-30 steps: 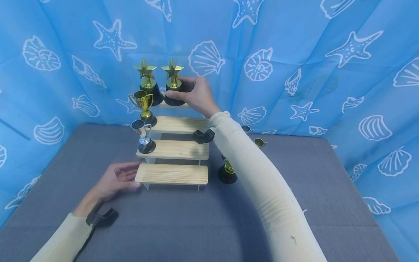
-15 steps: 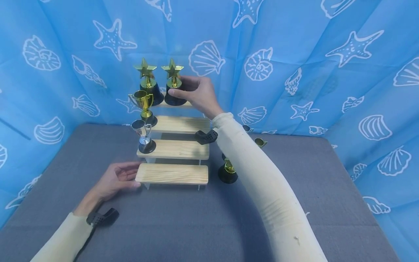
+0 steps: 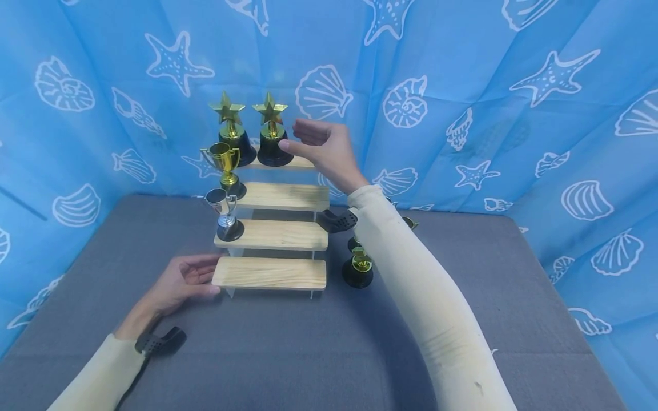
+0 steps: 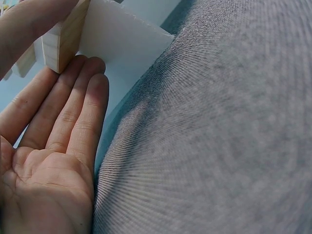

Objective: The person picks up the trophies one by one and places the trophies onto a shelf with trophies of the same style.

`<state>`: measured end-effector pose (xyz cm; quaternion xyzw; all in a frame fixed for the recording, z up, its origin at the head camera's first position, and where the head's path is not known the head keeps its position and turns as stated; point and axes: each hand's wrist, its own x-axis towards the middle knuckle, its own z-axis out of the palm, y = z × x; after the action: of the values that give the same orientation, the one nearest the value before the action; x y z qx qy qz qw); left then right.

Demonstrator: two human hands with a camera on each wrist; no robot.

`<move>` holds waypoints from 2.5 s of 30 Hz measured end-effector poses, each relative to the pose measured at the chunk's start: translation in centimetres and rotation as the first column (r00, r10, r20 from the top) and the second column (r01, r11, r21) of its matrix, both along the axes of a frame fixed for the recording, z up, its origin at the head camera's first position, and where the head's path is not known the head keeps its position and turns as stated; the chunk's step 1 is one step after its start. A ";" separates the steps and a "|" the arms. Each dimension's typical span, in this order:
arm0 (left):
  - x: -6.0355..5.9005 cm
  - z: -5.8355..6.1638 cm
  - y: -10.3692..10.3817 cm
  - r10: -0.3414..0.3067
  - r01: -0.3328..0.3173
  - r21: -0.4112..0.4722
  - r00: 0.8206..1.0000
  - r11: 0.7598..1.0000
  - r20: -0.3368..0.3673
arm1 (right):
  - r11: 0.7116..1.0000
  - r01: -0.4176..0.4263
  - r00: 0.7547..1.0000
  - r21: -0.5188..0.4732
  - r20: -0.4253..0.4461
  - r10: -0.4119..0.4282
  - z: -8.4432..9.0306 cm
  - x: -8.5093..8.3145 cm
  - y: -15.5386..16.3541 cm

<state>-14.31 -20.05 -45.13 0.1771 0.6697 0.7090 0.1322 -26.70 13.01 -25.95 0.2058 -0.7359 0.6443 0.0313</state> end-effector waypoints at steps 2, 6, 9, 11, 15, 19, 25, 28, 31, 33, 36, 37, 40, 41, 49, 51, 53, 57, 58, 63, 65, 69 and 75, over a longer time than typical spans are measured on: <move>0.0 0.0 0.0 -0.001 0.001 0.000 1.000 1.000 0.000 | 1.000 0.009 1.000 -0.018 -0.004 -0.009 0.0 0.3 0.4; 0.0 -0.1 0.0 -0.006 0.006 0.005 1.000 1.000 -0.001 | 0.998 0.024 1.000 -0.059 -0.002 -0.024 0.1 1.2 1.1; 0.0 -0.1 0.0 -0.006 0.006 0.007 1.000 1.000 0.000 | 0.997 0.028 1.000 -0.066 0.000 -0.028 -0.1 1.8 1.7; 0.0 -0.2 0.0 -0.005 0.005 0.006 1.000 1.000 -0.002 | 0.998 0.032 0.999 -0.061 0.001 -0.032 -0.3 2.3 2.1; 0.0 -0.1 -0.1 -0.003 0.003 0.005 1.000 1.000 -0.004 | 0.998 0.040 0.999 -0.041 -0.015 -0.040 -0.6 3.3 2.7; 0.0 -0.1 0.0 -0.009 0.009 0.013 1.000 1.000 0.002 | 0.999 0.046 0.998 -0.021 -0.033 -0.047 -1.0 4.3 3.4; 0.0 0.0 0.0 -0.005 0.005 0.007 1.000 1.000 0.009 | 0.999 0.038 0.998 -0.016 -0.046 -0.038 -1.6 5.8 4.5; 0.1 0.0 0.0 -0.002 0.002 0.000 1.000 1.000 0.012 | 0.999 0.040 0.997 -0.008 -0.061 -0.041 -2.0 6.6 5.2; 0.1 0.1 0.0 0.000 0.000 -0.005 1.000 1.000 0.013 | 0.999 0.045 0.997 -0.019 -0.065 -0.046 -2.4 7.3 5.8; 0.1 0.1 0.0 0.001 -0.001 -0.005 1.000 1.000 0.012 | 0.998 0.049 0.997 -0.034 -0.064 -0.051 -2.7 7.6 6.2; 0.1 0.0 -0.1 0.001 -0.001 -0.005 1.000 1.000 0.006 | 0.998 0.060 0.996 -0.030 -0.068 -0.062 -3.4 8.0 6.9; 0.0 0.0 -0.1 0.001 -0.001 -0.004 1.000 1.000 0.004 | 0.998 0.063 0.996 -0.023 -0.069 -0.064 -3.6 8.1 7.1; 0.0 0.0 -0.1 -0.001 0.001 -0.002 1.000 1.000 0.000 | 0.997 0.071 0.995 -0.003 -0.064 -0.071 -4.3 8.5 7.7; 0.0 0.0 -0.1 -0.001 0.001 -0.001 1.000 1.000 0.000 | 0.997 0.073 0.996 0.002 -0.061 -0.072 -4.5 8.7 7.9; 0.0 -0.2 -0.1 -0.006 0.006 0.006 1.000 1.000 -0.006 | 0.994 0.109 0.993 0.010 -0.036 -0.109 -6.3 10.0 9.5; -0.1 -0.2 -0.1 -0.006 0.006 0.006 1.000 1.000 -0.006 | 0.993 0.117 0.993 0.005 -0.025 -0.116 -6.6 10.2 9.9; -0.1 -0.3 0.0 -0.006 0.006 0.003 1.000 1.000 -0.007 | 0.992 0.124 0.992 0.006 -0.014 -0.124 -7.0 10.4 10.2; -0.1 -0.2 0.0 -0.005 0.005 0.000 1.000 1.000 -0.002 | 0.991 0.136 0.991 0.014 0.002 -0.136 -7.6 10.8 10.8; -0.1 -0.1 0.0 -0.006 0.006 0.000 1.000 1.000 -0.001 | 0.990 0.138 0.990 0.022 0.004 -0.138 -7.8 11.0 11.0; -0.1 0.0 0.0 -0.008 0.008 0.003 1.000 1.000 -0.002 | 0.990 0.134 0.991 0.048 0.016 -0.134 -8.6 11.5 12.0; -0.1 0.0 0.0 -0.008 0.008 0.009 1.000 1.000 -0.002 | 0.989 0.134 0.991 0.057 0.021 -0.135 -9.0 11.7 12.3; -0.1 0.0 -0.1 -0.010 0.010 0.018 1.000 1.000 -0.001 | 0.989 0.133 0.990 0.070 0.036 -0.136 -9.7 12.1 12.8; -0.1 -0.1 -0.1 -0.009 0.009 0.017 1.000 1.000 0.001 | 0.992 0.114 0.989 0.061 0.084 -0.119 -10.9 12.5 13.4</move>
<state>-14.44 -20.15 -45.22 0.1805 0.6628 0.7142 0.1343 -14.21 26.39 -36.86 0.1347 -0.7650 0.6291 0.0307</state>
